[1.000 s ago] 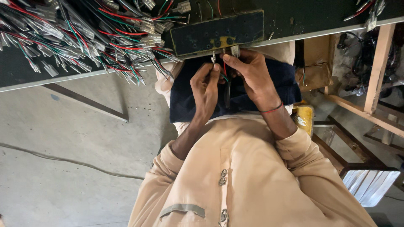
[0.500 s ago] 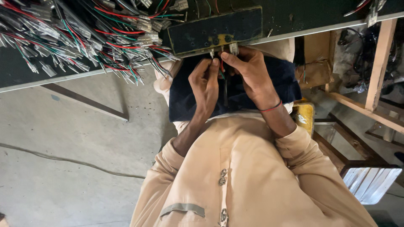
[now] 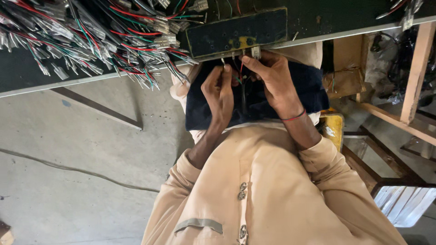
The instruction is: The person sits at a workbench and works on a black cable, separating its red and green wires and twisting the exposed strands. They attach small metal crimp terminals to the wire ends and press the connections into place by hand.
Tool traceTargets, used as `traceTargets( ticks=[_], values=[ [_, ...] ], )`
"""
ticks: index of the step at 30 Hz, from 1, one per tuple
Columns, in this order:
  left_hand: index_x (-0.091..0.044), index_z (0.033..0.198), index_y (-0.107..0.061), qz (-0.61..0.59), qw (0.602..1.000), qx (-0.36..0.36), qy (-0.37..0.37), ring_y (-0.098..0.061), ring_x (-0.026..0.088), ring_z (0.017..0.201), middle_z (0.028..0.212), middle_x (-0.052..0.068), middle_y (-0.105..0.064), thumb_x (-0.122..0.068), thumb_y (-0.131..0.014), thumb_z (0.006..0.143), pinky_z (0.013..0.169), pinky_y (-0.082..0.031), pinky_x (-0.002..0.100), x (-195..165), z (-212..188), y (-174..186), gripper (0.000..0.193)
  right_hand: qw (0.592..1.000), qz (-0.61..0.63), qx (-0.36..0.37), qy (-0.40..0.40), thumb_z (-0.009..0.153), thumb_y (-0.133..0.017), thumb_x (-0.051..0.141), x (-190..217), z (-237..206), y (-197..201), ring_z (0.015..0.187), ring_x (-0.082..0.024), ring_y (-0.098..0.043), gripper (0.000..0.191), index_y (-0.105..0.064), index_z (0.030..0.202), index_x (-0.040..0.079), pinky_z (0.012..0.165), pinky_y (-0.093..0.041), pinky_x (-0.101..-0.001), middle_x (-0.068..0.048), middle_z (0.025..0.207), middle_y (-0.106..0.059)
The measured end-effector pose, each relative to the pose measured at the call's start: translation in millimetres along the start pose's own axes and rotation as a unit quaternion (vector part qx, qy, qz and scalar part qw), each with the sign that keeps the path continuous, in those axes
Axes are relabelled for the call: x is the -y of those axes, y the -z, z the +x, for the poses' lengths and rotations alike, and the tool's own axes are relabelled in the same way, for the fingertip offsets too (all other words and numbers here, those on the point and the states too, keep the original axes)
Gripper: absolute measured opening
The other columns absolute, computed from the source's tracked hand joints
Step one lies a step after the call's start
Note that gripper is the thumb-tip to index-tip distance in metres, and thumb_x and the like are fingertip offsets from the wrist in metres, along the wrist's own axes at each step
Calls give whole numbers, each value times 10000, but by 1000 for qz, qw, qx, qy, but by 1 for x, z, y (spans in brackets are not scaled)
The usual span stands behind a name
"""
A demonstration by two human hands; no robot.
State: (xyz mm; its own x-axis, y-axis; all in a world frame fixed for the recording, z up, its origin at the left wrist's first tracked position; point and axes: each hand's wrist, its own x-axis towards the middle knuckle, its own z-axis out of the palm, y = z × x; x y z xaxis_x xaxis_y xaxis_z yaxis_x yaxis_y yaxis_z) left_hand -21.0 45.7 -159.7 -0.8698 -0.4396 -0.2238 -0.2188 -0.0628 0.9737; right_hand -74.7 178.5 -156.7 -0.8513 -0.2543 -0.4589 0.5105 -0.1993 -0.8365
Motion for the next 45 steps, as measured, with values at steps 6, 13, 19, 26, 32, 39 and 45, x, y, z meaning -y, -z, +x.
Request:
traceTargets(
  ticks=[6, 13, 19, 26, 32, 39, 45],
  values=[
    [16, 812, -575, 32, 999, 11, -22, -475, 70, 632, 678, 16, -535, -156, -634, 1058, 563, -387, 270, 5, 3, 5, 306, 1000, -16, -1, 4, 957, -775, 174, 0, -1, 1, 720, -40, -592, 145, -770, 1012, 40, 622, -449, -221, 18, 873, -725],
    [14, 821, -609, 13, 1000, 7, -12, -484, 58, 615, 670, 2, -552, -165, -644, 1050, 546, -393, 266, 3, 6, 5, 292, 1000, -8, -1, 3, 965, -782, 165, -3, 0, 2, 699, -43, -563, 145, -770, 1013, 28, 616, -450, -223, 19, 858, -706],
    [23, 808, -670, 76, 996, -34, -7, -491, 70, 556, 627, 17, -587, -151, -682, 995, 513, -379, 275, 5, 15, 3, 256, 1000, -6, 7, 12, 958, -775, 175, -4, 0, 3, 720, -38, -586, 162, -768, 1032, 31, 618, -449, -218, 17, 873, -719],
    [27, 844, -638, 127, 984, -3, -127, -466, 88, 633, 693, 37, -559, -147, -689, 1048, 557, -381, 297, 0, 13, 19, 272, 1000, -23, 5, 12, 977, -781, 181, -2, -1, 2, 703, -38, -548, 165, -771, 1002, 18, 624, -434, -226, 29, 843, -690],
    [33, 788, -620, 88, 996, 7, -34, -397, 44, 571, 605, -1, -496, -203, -649, 1057, 504, -305, 275, -1, 4, 9, 359, 1000, -15, -1, 3, 965, -766, 166, -4, 0, 3, 711, -39, -573, 142, -769, 1007, 30, 628, -444, -222, 23, 860, -714],
    [11, 768, -584, 44, 999, 6, -27, -450, 36, 580, 628, -5, -514, -210, -623, 1072, 506, -349, 257, 3, 3, 6, 378, 1000, -3, 16, 13, 978, -774, 169, -6, 1, 6, 717, -43, -584, 140, -768, 1011, 33, 626, -453, -222, 9, 877, -719],
    [16, 765, -519, 86, 995, 9, -55, -353, 52, 621, 654, 9, -431, -188, -648, 1073, 525, -284, 289, 5, 9, 4, 391, 1000, -15, 11, -1, 969, -771, 186, -6, 1, 6, 733, -37, -603, 157, -774, 1012, 35, 627, -457, -213, 14, 875, -730]
  ],
)
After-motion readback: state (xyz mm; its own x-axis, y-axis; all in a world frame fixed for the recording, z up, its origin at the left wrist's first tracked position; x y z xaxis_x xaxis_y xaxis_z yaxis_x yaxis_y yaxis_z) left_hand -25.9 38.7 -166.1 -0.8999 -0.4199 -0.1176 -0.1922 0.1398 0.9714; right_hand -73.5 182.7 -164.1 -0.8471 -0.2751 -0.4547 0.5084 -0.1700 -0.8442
